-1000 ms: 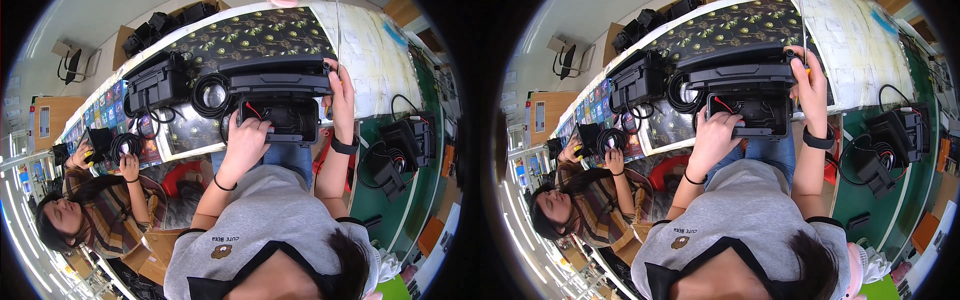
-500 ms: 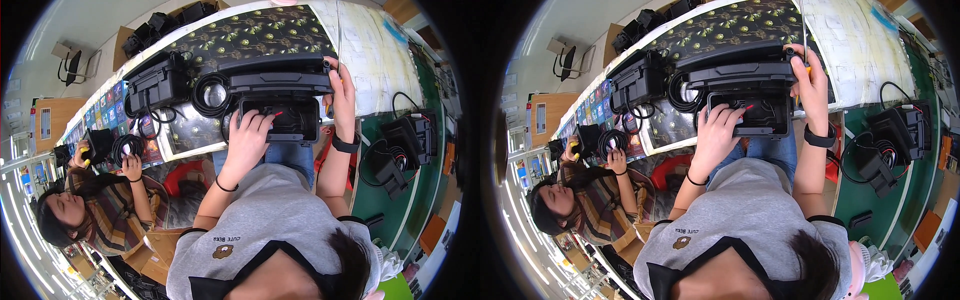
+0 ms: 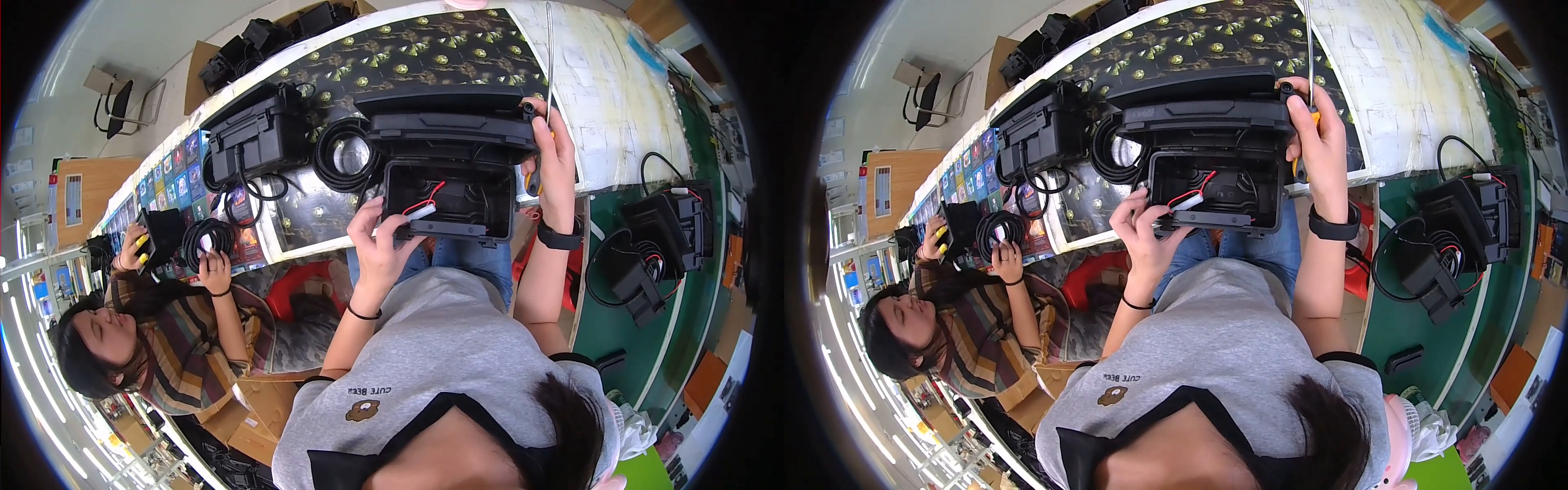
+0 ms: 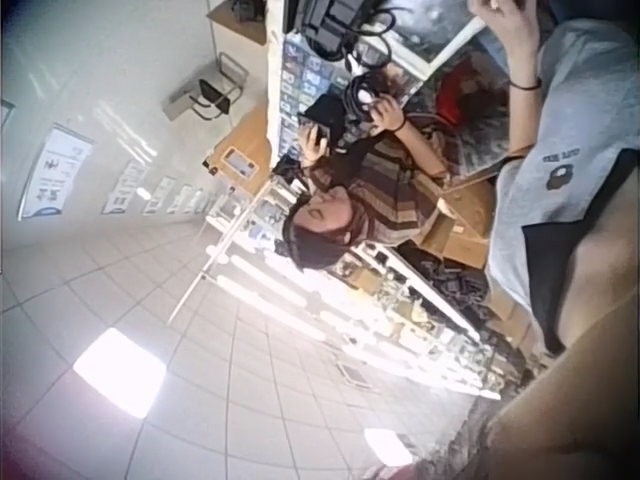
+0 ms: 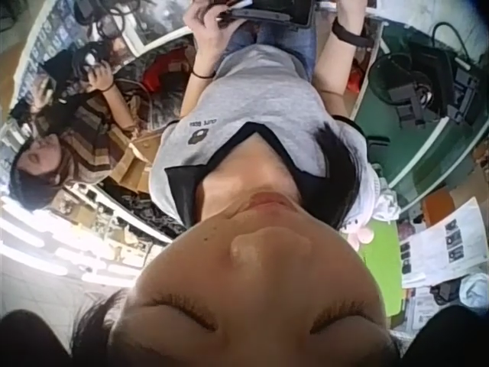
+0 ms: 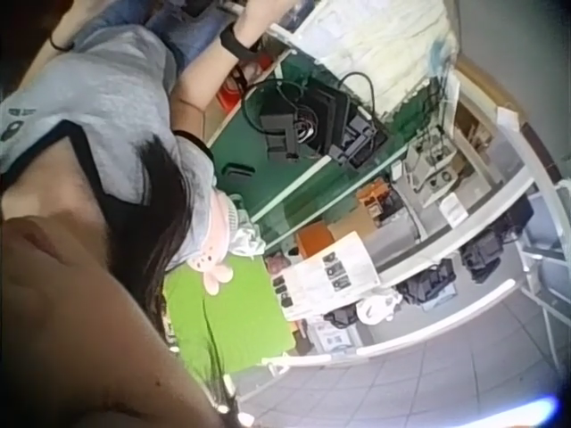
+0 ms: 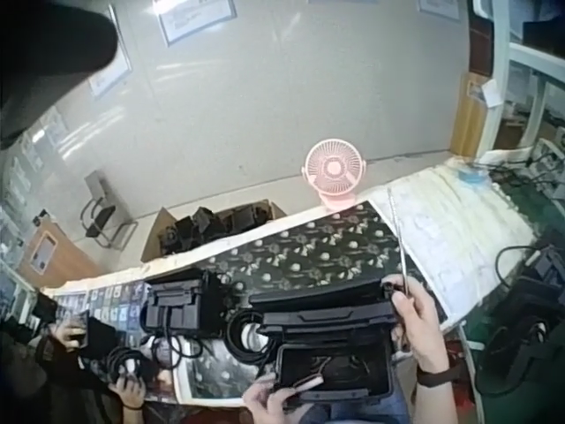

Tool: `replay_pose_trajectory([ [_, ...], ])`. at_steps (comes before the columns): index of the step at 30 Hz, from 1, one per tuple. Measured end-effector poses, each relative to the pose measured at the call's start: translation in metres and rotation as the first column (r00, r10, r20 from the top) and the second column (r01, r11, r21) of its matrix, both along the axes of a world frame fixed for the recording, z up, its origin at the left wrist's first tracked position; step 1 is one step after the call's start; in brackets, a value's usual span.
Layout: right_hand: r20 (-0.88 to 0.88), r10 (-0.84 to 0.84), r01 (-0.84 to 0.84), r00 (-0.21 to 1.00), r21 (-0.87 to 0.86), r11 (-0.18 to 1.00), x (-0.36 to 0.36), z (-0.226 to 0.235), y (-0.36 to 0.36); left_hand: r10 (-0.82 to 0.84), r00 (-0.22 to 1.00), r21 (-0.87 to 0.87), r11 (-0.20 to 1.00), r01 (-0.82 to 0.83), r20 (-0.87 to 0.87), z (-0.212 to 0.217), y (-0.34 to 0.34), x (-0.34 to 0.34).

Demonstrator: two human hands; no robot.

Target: Assemble electronic components and wires into black plastic boxes using a screwdriver.

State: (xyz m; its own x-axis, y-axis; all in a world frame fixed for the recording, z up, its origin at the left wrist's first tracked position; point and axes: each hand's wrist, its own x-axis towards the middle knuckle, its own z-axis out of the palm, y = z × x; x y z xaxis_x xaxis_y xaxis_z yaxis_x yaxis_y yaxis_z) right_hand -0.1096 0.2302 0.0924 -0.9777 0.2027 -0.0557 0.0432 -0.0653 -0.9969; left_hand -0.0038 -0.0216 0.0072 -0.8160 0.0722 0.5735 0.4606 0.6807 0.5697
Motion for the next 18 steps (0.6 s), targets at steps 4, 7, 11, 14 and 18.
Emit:
replay_pose_trajectory([
  [4,0.001,0.011,-0.011,1.000,-0.031,0.999,0.001,0.002,-0.001,-0.001,1.000,0.013,1.000,0.001,0.019,0.001,0.002,-0.004],
  [7,-0.003,0.000,-0.001,1.000,-0.033,0.999,0.003,0.005,-0.001,-0.055,0.998,-0.014,0.998,0.056,0.029,0.000,-0.003,-0.012],
  [11,-0.075,0.007,-0.009,0.997,-0.020,1.000,0.002,0.003,0.006,0.006,0.999,-0.024,1.000,-0.005,0.050,0.011,0.005,-0.022],
  [14,-0.135,0.030,-0.027,0.990,0.024,0.999,0.002,0.009,0.006,0.015,1.000,0.207,0.978,-0.018,0.019,0.009,0.014,-0.036],
  [18,-0.193,0.092,-0.028,0.977,0.313,0.949,-0.003,0.009,0.009,0.025,0.997,0.241,0.970,-0.043,0.076,0.010,0.021,-0.046],
])
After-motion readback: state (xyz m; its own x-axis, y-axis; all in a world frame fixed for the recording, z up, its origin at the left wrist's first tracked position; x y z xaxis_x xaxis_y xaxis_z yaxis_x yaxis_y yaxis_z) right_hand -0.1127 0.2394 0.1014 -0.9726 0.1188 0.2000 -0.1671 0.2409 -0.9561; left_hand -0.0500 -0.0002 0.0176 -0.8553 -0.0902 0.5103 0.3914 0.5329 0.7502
